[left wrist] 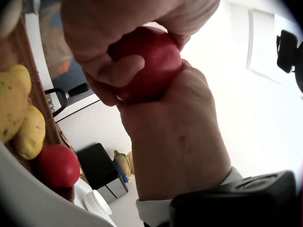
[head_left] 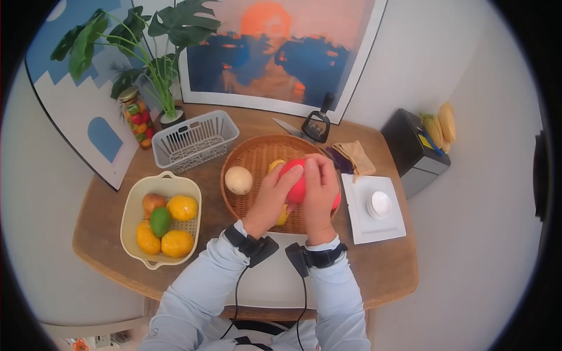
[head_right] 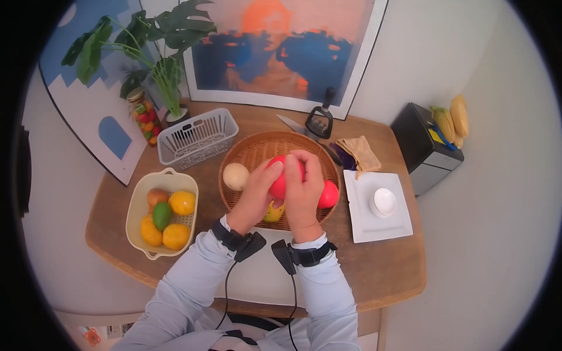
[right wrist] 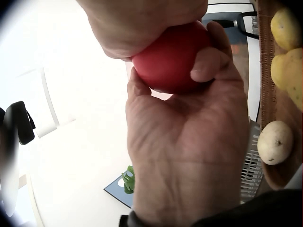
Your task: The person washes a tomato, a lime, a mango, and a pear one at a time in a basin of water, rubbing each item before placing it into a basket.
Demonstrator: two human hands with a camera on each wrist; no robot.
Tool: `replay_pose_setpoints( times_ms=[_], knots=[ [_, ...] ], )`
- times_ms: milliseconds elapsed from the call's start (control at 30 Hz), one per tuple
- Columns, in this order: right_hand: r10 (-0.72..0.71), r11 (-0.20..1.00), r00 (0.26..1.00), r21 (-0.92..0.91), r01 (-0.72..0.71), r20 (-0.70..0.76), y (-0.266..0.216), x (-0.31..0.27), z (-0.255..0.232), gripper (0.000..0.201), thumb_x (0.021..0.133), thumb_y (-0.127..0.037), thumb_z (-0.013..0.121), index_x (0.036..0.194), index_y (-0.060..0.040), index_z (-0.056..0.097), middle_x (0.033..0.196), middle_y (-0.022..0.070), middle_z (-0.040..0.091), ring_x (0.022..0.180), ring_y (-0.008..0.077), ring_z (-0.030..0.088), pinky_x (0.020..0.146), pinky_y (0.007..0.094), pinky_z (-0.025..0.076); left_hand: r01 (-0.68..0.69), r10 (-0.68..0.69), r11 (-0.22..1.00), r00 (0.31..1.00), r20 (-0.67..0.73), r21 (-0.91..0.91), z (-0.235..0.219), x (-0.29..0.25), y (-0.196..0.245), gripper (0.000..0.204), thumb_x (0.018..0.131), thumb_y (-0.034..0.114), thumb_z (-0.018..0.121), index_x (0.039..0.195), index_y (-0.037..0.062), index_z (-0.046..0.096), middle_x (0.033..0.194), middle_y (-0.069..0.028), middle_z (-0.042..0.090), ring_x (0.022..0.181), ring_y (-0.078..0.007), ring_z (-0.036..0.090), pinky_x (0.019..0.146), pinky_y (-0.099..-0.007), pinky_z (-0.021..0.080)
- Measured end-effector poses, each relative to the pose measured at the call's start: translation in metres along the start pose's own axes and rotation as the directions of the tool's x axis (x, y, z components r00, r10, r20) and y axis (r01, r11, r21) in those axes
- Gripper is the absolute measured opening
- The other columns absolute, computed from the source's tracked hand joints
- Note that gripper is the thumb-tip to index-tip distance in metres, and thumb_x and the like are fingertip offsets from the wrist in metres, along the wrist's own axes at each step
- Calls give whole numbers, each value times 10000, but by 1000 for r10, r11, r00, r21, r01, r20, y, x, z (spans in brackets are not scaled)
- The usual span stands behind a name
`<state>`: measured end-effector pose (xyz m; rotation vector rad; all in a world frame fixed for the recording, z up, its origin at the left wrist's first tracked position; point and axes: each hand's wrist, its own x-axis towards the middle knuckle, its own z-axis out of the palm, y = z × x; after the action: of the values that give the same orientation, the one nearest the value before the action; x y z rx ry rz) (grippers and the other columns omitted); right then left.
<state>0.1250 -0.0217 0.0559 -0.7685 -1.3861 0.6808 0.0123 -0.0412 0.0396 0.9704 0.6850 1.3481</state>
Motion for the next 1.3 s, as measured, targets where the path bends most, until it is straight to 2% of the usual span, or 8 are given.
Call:
replay_pose_setpoints(
  times_ms=[167,433,533,667,767,867,1067,1300],
  knots=[
    [-456,808,875,-335,484,163,-9,-1,12,397,801,-143,746,1131,21,599,1094,199,602,1015,371,580,917,406,466,-35,16,934,998,-58,-355,-1,9,-5,408,1018,408,487,1241,68,526,1124,-43,597,1007,-116,587,833,-287,489],
    [220,965,975,143,-219,7,4,1,0,240,933,-149,616,1103,20,621,1133,156,621,1030,280,595,910,359,465,-36,30,988,999,-40,-149,3,4,-4,333,1018,332,514,1234,78,536,1161,-35,594,1084,-122,579,924,-292,472],
    [-370,869,925,-322,376,84,4,2,8,285,889,-141,658,1125,13,620,1156,169,619,1051,330,582,909,386,467,-45,37,971,999,-39,-236,0,3,-5,367,1024,388,495,1237,92,538,1161,-34,595,1084,-127,583,928,-290,474],
    [-497,741,835,-386,550,236,-17,-2,16,357,823,-127,707,1142,7,622,1167,169,622,1068,370,572,912,415,468,-20,-4,894,999,-52,-447,-2,6,1,476,1022,518,438,1230,104,548,1163,-47,600,1098,-149,584,941,-284,474],
    [-413,840,897,-316,441,155,-3,-1,15,299,896,-168,654,1139,5,628,1137,160,636,1045,328,593,910,388,471,-23,-17,921,995,-99,-389,-5,8,-7,461,1024,504,442,1211,98,553,1147,-43,604,1054,-144,604,881,-290,507],
    [145,983,989,109,-145,11,9,2,5,288,986,-221,550,1139,10,632,1110,147,646,1024,262,606,906,347,469,-27,16,995,993,-115,-92,2,4,-4,467,1024,505,440,1214,92,548,1135,-35,609,992,-133,626,792,-291,535],
    [334,914,938,211,-346,89,1,2,5,334,1032,-241,465,1142,31,624,1105,144,641,1019,213,603,899,336,472,-26,11,984,996,-90,-175,5,3,-7,471,1032,490,429,1242,81,532,1139,-33,617,986,-129,631,781,-290,536],
    [-264,920,958,-269,286,117,4,-1,11,420,859,-190,697,1210,16,594,1168,190,612,1070,340,588,932,397,468,-34,22,932,999,-36,-361,-2,11,-12,503,1026,515,421,1289,99,523,1198,-56,607,1121,-169,592,958,-316,478]
  ],
)
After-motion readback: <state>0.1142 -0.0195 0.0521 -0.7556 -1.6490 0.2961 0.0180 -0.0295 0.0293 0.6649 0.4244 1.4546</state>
